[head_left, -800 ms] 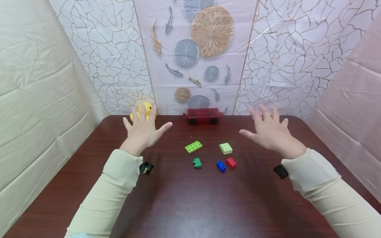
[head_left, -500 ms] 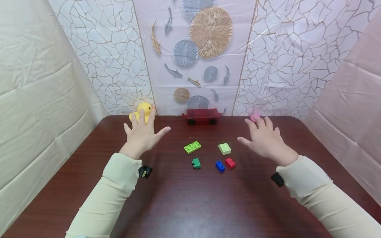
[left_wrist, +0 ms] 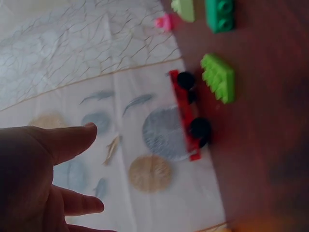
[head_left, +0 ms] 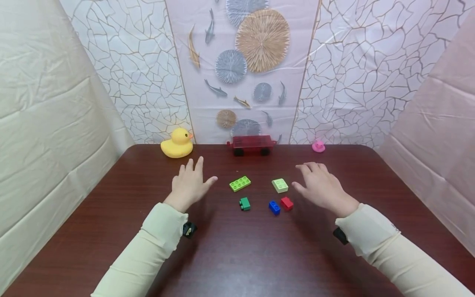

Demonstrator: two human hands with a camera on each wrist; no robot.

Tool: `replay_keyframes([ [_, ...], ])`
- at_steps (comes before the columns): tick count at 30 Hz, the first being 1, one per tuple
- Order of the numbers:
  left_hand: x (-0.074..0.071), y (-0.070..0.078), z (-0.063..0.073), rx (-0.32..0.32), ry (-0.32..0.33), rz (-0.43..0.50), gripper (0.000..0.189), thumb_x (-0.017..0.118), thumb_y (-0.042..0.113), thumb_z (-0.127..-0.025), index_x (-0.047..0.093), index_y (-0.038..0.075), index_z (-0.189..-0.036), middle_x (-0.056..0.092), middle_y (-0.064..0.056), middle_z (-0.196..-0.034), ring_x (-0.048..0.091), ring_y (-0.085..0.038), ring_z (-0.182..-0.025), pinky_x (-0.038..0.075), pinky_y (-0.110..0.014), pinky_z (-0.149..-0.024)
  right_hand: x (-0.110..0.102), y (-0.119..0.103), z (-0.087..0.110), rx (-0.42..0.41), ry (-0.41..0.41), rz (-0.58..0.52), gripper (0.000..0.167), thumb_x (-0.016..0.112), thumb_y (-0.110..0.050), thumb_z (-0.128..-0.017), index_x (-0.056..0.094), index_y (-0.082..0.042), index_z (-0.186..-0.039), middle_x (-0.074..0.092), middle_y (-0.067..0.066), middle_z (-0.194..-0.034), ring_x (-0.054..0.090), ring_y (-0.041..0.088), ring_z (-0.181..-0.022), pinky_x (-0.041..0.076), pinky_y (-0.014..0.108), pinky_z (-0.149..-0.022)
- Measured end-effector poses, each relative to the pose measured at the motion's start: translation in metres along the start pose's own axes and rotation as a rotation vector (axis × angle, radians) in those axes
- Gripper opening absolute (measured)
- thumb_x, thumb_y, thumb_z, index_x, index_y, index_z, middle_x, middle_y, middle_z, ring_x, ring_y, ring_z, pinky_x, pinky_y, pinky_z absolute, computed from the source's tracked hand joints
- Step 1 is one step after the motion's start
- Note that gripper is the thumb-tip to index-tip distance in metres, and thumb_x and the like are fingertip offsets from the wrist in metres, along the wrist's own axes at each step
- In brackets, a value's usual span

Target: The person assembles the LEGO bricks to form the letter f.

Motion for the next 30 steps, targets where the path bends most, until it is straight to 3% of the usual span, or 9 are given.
replay_keyframes([
  [4,0.014,0.006,0.000,0.023,-0.015,-0.005,0.074,0.049,0.049,-0.083,0.022,0.008,-0.138,0.027,-0.021,-0.135,0.028,-0.039,-0.119,0.031,-0.054,-0.086,0.006,-0.004,0.001,-0.012,-0.011,0.002,0.047,0.058,-0.030,-0.081,0.050,-0.001,-0.117,0.049,0.020,-0.111,0.042,0.035,-0.101,0.041,0.050,-0.075],
  [12,0.028,0.018,0.002,0.061,-0.018,-0.040,0.062,0.056,0.043,-0.081,0.041,0.009,-0.130,0.049,-0.015,-0.120,0.048,-0.031,-0.104,0.040,-0.048,-0.078,0.017,-0.009,0.001,-0.036,-0.048,0.017,0.041,0.060,-0.029,-0.079,0.055,-0.002,-0.109,0.055,0.016,-0.103,0.050,0.032,-0.093,0.044,0.046,-0.072],
  [23,0.055,0.043,0.001,0.146,-0.101,0.060,0.045,0.064,0.033,-0.077,0.055,0.017,-0.118,0.059,-0.005,-0.108,0.056,-0.025,-0.087,0.044,-0.042,-0.063,0.040,-0.028,0.001,-0.137,-0.100,0.045,0.031,0.064,-0.025,-0.076,0.059,-0.003,-0.098,0.059,0.008,-0.084,0.054,0.021,-0.072,0.046,0.039,-0.056],
  [30,0.072,0.056,-0.001,0.174,-0.140,0.053,0.043,0.066,0.029,-0.076,0.058,0.017,-0.115,0.059,-0.004,-0.105,0.055,-0.025,-0.089,0.043,-0.041,-0.062,0.056,-0.041,0.001,-0.177,-0.151,0.017,0.026,0.067,-0.023,-0.074,0.061,-0.007,-0.094,0.061,0.004,-0.084,0.056,0.019,-0.071,0.047,0.038,-0.059],
])
Point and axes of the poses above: each hand's wrist, its own z-axis away from the middle knuckle, its own x-axis out of the palm, y = z × x, the point moved 9 cm from there along -z, towards the middle knuckle
